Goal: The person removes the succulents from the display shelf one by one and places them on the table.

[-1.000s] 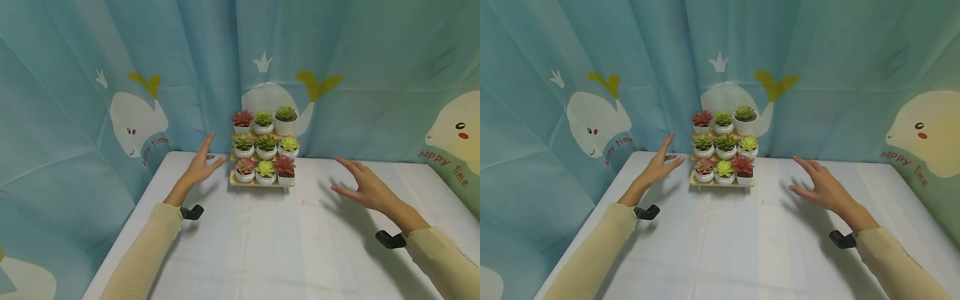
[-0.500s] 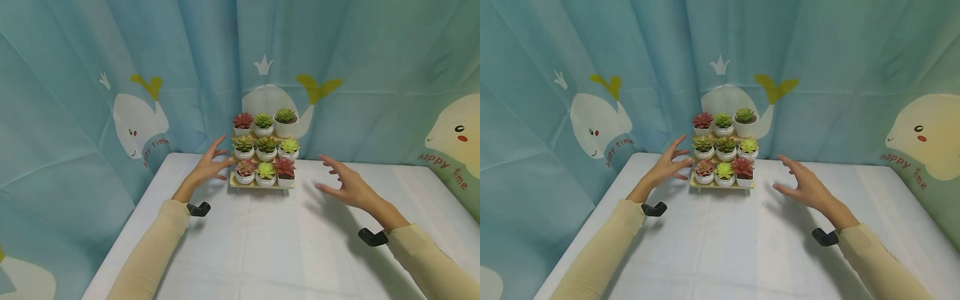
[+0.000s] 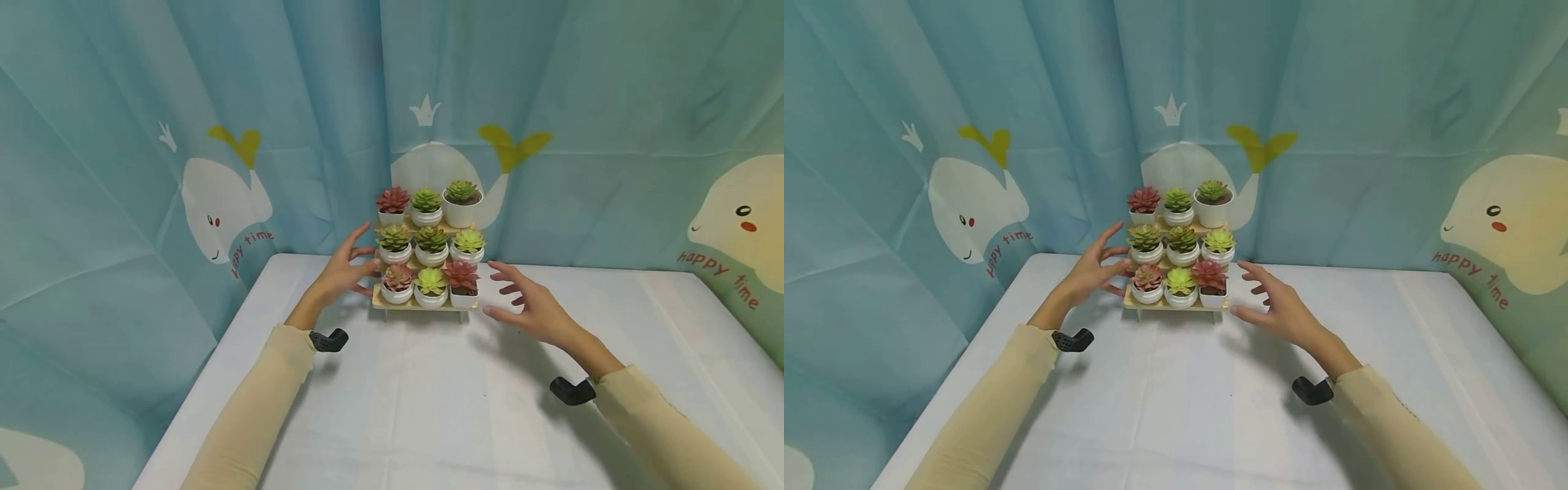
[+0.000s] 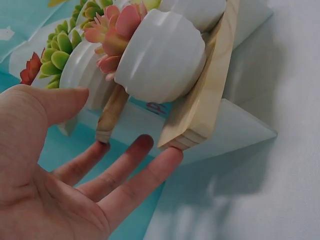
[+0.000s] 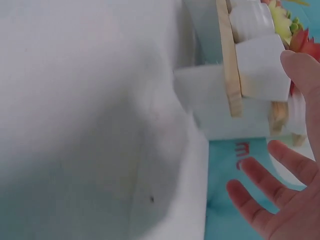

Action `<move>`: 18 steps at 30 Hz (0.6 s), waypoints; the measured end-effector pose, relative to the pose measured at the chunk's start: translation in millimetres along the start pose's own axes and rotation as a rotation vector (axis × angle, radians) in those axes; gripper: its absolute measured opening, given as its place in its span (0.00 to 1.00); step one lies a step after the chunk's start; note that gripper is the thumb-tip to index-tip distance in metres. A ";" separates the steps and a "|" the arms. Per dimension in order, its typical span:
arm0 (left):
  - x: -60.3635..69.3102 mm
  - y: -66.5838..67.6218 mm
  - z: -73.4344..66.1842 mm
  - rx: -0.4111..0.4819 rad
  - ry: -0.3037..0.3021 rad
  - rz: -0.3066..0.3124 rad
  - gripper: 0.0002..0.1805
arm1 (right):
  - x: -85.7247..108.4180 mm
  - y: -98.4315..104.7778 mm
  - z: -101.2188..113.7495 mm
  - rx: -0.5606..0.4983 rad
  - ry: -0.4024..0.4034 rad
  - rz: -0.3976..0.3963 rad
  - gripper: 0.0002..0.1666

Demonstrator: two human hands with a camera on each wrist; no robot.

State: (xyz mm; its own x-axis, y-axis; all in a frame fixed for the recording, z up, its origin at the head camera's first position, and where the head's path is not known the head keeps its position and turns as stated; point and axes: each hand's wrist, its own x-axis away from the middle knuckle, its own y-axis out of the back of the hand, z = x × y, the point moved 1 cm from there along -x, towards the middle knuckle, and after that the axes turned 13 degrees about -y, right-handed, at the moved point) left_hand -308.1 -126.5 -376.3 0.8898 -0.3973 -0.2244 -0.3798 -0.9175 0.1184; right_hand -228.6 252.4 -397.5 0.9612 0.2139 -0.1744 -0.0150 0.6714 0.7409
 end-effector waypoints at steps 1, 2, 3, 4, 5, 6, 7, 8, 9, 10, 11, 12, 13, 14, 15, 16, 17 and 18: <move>-0.4 -0.1 0.6 -0.004 0.002 0.000 0.45 | -1.0 -2.5 0.6 -0.017 -0.004 0.002 0.50; -0.8 -0.1 1.2 -0.009 0.003 -0.002 0.45 | -2.1 -4.7 1.0 -0.037 -0.008 0.004 0.49; -1.1 -0.2 1.6 -0.014 0.005 -0.004 0.45 | -3.1 -6.7 1.3 -0.058 -0.012 0.007 0.49; -1.4 0.0 2.2 -0.021 0.006 -0.005 0.44 | -4.2 -8.7 1.5 -0.075 -0.016 0.009 0.49; -1.9 0.4 3.1 -0.028 0.005 -0.003 0.44 | -5.1 -10.3 1.8 -0.096 -0.021 0.012 0.49; -2.5 0.5 3.8 -0.034 0.004 -0.003 0.44 | -6.3 -11.9 1.9 -0.114 -0.027 0.015 0.48; -3.0 0.7 4.7 -0.038 0.002 -0.002 0.44 | -7.2 -13.3 2.3 -0.131 -0.030 0.018 0.48; -3.5 0.9 5.4 -0.044 -0.001 0.001 0.44 | -8.1 -14.6 2.6 -0.146 -0.035 0.022 0.48; -4.1 1.0 6.2 -0.048 -0.004 0.005 0.44 | -8.9 -15.7 3.1 -0.159 -0.039 0.025 0.47; -4.7 1.2 7.0 -0.050 -0.007 0.009 0.44 | -9.6 -16.7 3.7 -0.173 -0.044 0.028 0.47; -5.1 1.2 7.6 -0.051 -0.012 0.014 0.44 | -10.4 -17.7 4.3 -0.187 -0.046 0.031 0.46; -5.6 1.4 8.4 -0.053 -0.016 0.022 0.44 | -11.1 -18.6 4.8 -0.201 -0.049 0.033 0.46; -5.7 1.5 8.7 -0.057 -0.019 0.030 0.44 | -11.7 -19.5 5.0 -0.208 -0.052 0.035 0.46; -6.0 1.7 9.1 -0.061 -0.022 0.041 0.44 | -12.3 -20.4 5.3 -0.215 -0.056 0.038 0.45; -6.1 1.7 9.3 -0.064 -0.023 0.048 0.43 | -12.4 -21.2 5.8 -0.221 -0.056 0.040 0.44; -6.0 1.8 9.2 -0.069 -0.023 0.054 0.43 | -12.6 -22.2 5.9 -0.224 -0.060 0.042 0.44; -6.0 1.8 9.1 -0.073 -0.023 0.060 0.43 | -12.7 -23.1 6.1 -0.224 -0.062 0.044 0.43; -6.0 1.8 8.9 -0.078 -0.022 0.065 0.43 | -13.1 -23.9 6.1 -0.226 -0.062 0.045 0.43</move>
State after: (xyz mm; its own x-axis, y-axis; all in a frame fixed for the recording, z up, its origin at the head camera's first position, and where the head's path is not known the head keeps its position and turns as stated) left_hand -316.4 -126.0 -383.3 0.8577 -0.4575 -0.2347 -0.4153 -0.8855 0.2082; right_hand -239.1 229.3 -408.9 0.9731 0.2080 -0.0990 -0.1130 0.8056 0.5816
